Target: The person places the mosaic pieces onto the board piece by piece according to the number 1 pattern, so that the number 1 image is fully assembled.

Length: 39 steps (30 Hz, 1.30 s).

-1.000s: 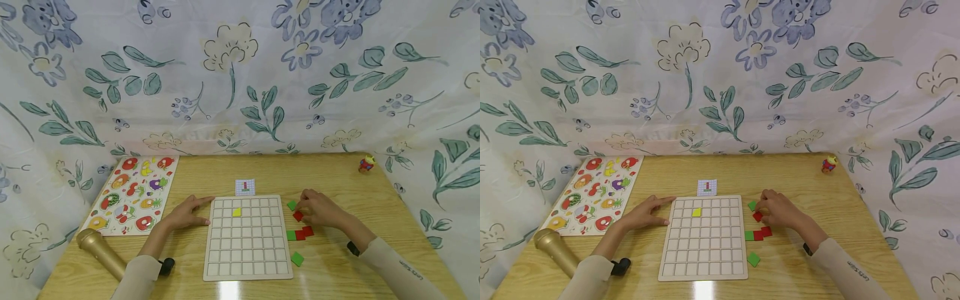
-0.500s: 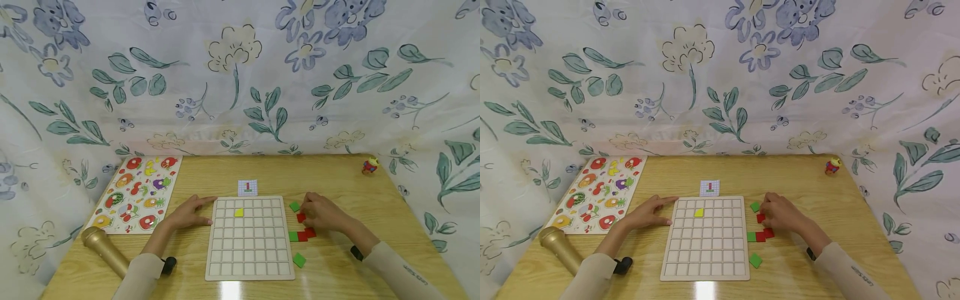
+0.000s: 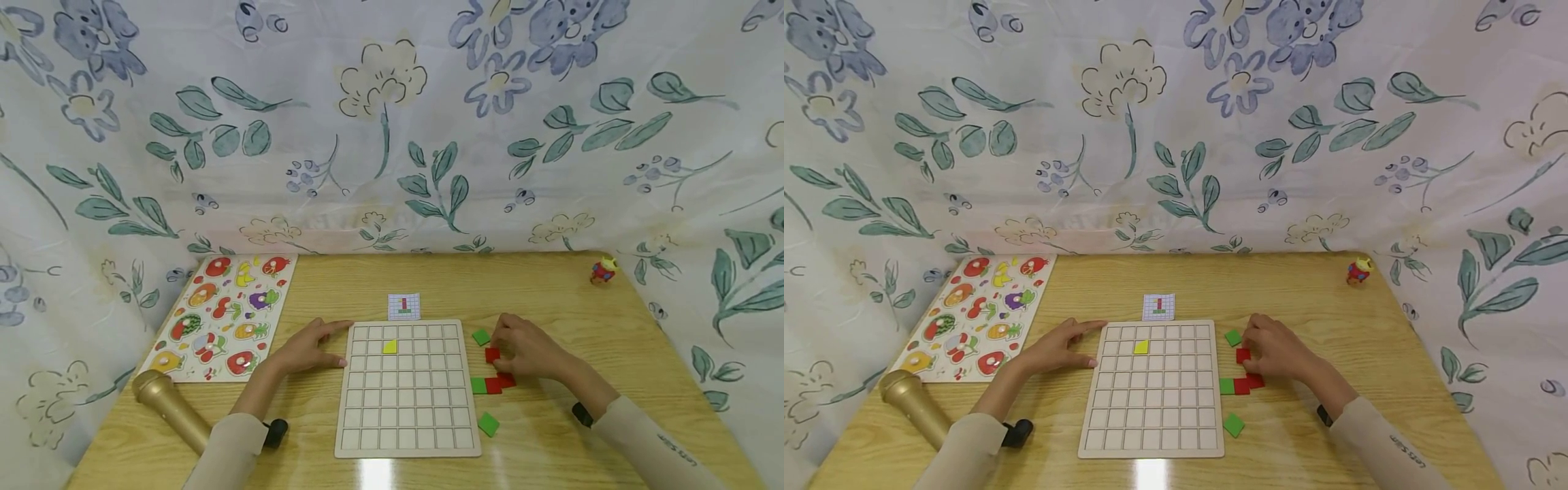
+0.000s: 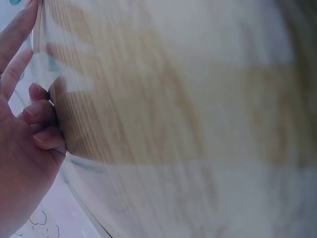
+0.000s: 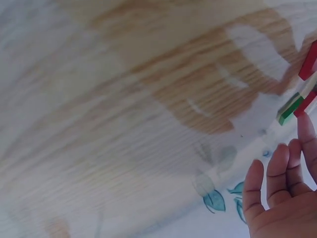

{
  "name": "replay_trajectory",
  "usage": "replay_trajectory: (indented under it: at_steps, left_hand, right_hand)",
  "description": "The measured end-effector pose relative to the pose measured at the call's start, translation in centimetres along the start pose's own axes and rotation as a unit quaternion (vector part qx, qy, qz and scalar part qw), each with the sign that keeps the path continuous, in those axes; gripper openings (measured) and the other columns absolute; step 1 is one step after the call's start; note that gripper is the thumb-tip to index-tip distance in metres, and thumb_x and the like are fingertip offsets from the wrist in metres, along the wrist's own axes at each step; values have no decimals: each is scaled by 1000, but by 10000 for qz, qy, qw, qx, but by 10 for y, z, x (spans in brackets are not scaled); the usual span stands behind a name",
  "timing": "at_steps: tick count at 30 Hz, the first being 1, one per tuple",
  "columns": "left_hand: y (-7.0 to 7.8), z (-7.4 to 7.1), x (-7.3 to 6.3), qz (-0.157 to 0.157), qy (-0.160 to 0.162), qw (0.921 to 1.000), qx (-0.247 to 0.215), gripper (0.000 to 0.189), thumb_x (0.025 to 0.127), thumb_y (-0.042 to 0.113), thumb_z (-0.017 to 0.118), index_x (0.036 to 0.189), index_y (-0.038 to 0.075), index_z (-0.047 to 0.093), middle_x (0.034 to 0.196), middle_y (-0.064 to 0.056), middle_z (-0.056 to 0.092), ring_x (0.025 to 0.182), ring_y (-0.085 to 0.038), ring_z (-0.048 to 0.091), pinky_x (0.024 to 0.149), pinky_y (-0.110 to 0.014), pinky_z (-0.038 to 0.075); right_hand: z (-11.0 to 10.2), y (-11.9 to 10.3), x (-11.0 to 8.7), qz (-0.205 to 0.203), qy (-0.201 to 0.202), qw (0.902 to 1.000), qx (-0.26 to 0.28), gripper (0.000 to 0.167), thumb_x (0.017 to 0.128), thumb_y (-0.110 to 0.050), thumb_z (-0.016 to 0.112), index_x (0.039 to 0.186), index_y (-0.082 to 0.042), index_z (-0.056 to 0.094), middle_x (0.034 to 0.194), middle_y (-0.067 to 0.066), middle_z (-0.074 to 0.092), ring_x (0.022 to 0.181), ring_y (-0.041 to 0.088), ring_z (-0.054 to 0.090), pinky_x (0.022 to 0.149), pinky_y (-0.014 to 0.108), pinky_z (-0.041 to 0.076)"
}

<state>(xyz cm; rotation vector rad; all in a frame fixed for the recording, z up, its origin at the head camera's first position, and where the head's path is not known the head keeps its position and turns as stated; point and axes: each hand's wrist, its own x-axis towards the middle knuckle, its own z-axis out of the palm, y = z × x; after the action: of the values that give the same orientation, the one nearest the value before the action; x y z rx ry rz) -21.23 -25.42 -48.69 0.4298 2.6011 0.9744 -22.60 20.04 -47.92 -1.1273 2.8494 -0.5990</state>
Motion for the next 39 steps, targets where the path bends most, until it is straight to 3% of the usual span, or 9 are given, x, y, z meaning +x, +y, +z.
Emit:
replay_trajectory:
  at_steps: [9, 17, 23, 39]
  left_hand:
    - [0, -1, -1, 26, -6, 10000, 20, 77, 80, 32, 83, 148, 19, 49, 87, -6, 36, 76, -18, 32, 66, -33, 29]
    - [-1, 0, -1, 67, 6, 10000, -4, 77, 80, 34, 83, 148, 21, 49, 87, -6, 36, 76, -18, 32, 66, -33, 29]
    - [0, 0, 0, -24, 12, 10000, 9, 77, 79, 34, 84, 148, 22, 50, 88, -6, 37, 76, -18, 32, 66, -33, 28]
    - [0, 0, 0, -52, 28, 10000, -35, 77, 79, 34, 84, 147, 21, 50, 87, -6, 36, 75, -18, 33, 66, -32, 28]
  right_hand:
    - [2, -3, 12, -334, 445, 9984, 92, 18, 72, -17, 81, 83, -13, 69, 90, -6, 49, 80, 8, 45, 71, 29, 45]
    - [2, -19, 31, -236, 160, 9993, 237, 16, 75, -20, 79, 85, -15, 69, 91, -3, 52, 81, 9, 45, 73, 29, 43]
    - [4, -29, 42, -454, 223, 9981, 347, 16, 75, -20, 80, 82, -13, 68, 89, -1, 52, 81, 14, 48, 73, 28, 43]
    - [15, -56, 71, -337, -214, 9987, 304, 21, 76, -27, 80, 88, -14, 69, 97, -4, 52, 86, 11, 44, 78, 31, 42]
